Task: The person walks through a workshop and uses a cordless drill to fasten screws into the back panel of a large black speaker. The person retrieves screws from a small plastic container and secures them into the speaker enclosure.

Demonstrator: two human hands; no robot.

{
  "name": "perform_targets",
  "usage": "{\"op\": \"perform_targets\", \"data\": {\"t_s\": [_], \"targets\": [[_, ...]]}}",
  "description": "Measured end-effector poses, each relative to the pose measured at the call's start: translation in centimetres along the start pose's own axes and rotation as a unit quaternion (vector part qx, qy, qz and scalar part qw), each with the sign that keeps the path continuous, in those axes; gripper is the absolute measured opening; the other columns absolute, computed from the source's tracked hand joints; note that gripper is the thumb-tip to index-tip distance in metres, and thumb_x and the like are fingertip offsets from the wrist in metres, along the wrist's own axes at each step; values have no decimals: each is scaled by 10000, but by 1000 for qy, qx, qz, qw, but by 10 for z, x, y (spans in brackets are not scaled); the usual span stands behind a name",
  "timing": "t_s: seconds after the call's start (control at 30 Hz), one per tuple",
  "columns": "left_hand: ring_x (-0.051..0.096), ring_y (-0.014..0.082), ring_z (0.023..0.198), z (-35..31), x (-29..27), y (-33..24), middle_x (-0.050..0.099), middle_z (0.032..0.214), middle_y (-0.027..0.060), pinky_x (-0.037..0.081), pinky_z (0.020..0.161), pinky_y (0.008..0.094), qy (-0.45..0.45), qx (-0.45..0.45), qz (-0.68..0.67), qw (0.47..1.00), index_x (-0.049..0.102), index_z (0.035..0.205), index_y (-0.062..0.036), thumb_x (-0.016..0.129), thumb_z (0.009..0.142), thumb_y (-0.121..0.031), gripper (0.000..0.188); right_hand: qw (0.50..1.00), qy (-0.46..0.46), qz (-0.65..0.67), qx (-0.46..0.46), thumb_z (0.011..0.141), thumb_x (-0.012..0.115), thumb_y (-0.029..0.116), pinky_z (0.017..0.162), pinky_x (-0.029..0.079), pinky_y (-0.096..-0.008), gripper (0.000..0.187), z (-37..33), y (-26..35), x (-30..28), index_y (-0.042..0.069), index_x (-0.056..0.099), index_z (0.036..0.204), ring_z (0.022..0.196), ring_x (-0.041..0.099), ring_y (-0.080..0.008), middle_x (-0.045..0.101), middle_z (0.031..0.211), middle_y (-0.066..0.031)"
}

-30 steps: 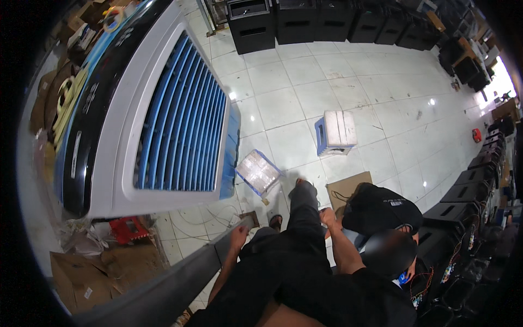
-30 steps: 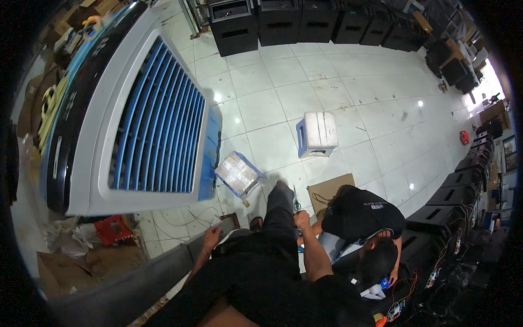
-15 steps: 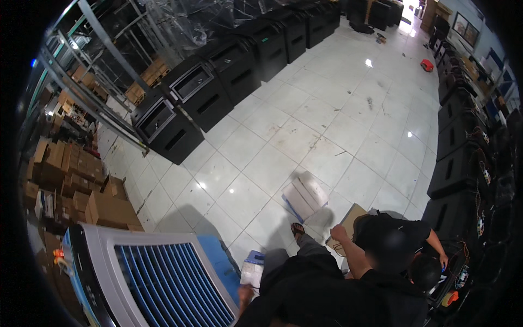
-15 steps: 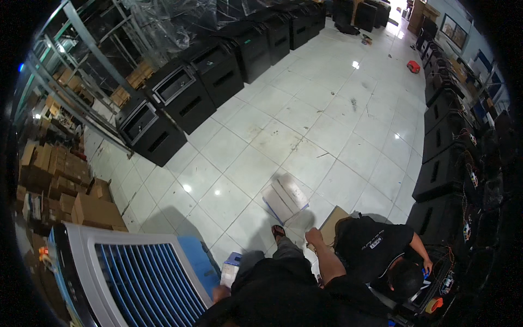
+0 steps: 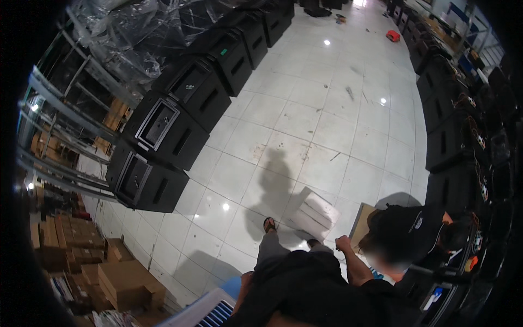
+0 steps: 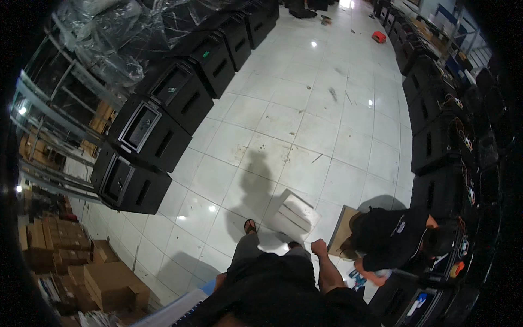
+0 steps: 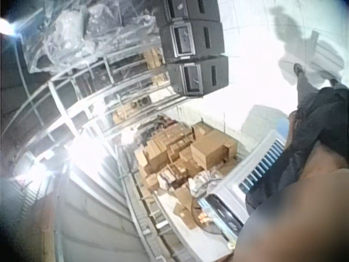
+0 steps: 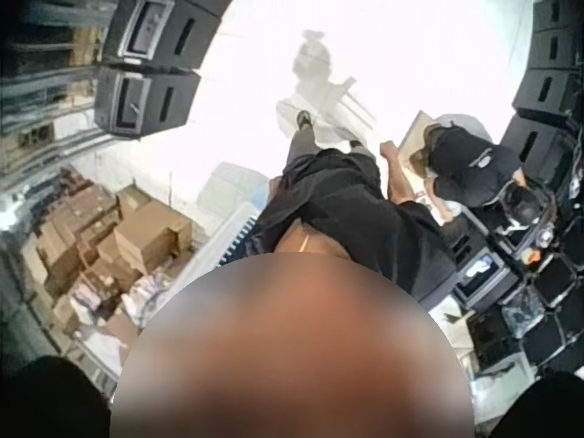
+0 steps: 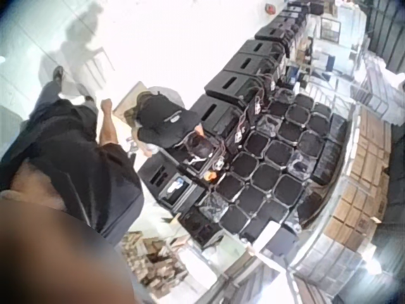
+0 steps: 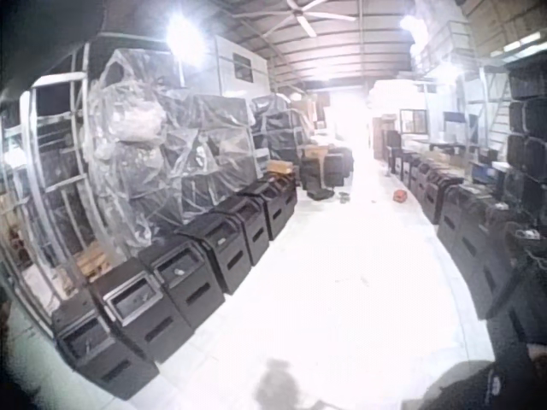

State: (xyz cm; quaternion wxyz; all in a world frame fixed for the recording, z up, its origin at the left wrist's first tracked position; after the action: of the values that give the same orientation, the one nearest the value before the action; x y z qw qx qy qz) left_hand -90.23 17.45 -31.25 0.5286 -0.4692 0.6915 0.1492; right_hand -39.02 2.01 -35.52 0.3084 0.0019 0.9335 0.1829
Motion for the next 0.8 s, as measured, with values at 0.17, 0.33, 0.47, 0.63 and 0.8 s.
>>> {"op": "perform_targets", "data": {"t_s": [0.17,0.33,0.47,0.63,0.8], "targets": [[638,232,618,40,-72,48,650,747,96,486,500,379,23,-52,-167,984,615,839,-92,557,812,-211,135,997,11,49,62,801,509,204,481,549,-335,322,-66,17,-12,-67,632,676,491,645,-224,643,598,-144],[612,166,580,117,-139,116,650,805,65,473,454,302,49,-432,-529,729,598,866,-51,560,850,-199,154,990,-19,121,72,829,520,199,440,536,-322,316,-62,62,-15,-89,638,772,521,654,-220,642,649,-151],[615,183,577,216,-192,157,652,814,92,470,440,286,-4,-412,-502,760,601,900,-23,555,836,-208,201,987,-25,134,87,843,541,215,433,533,-320,322,-53,85,-22,-86,636,778,520,652,-216,640,651,-152],[616,184,623,341,-233,117,638,872,112,491,496,299,14,-316,-461,829,562,1088,-5,541,865,-259,339,982,-5,134,133,857,555,216,434,537,-317,317,-27,104,-34,-86,635,803,521,651,-214,645,667,-142],[614,163,629,445,-221,29,647,848,97,484,494,279,98,-243,-435,861,569,1099,-6,557,878,-280,353,972,-9,173,158,821,582,219,509,551,-345,281,20,145,-57,-50,664,837,573,663,-247,659,704,-166]]}}
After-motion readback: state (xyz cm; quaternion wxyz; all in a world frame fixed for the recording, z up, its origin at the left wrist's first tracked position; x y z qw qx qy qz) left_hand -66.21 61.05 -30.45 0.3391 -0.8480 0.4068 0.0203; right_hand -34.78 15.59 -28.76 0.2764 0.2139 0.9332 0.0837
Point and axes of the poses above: each hand's wrist, its own z-axis towards the middle knuckle, its own x-axis out of the palm, y = z × x, the point moved 4 cm from there along z, towards the middle knuckle
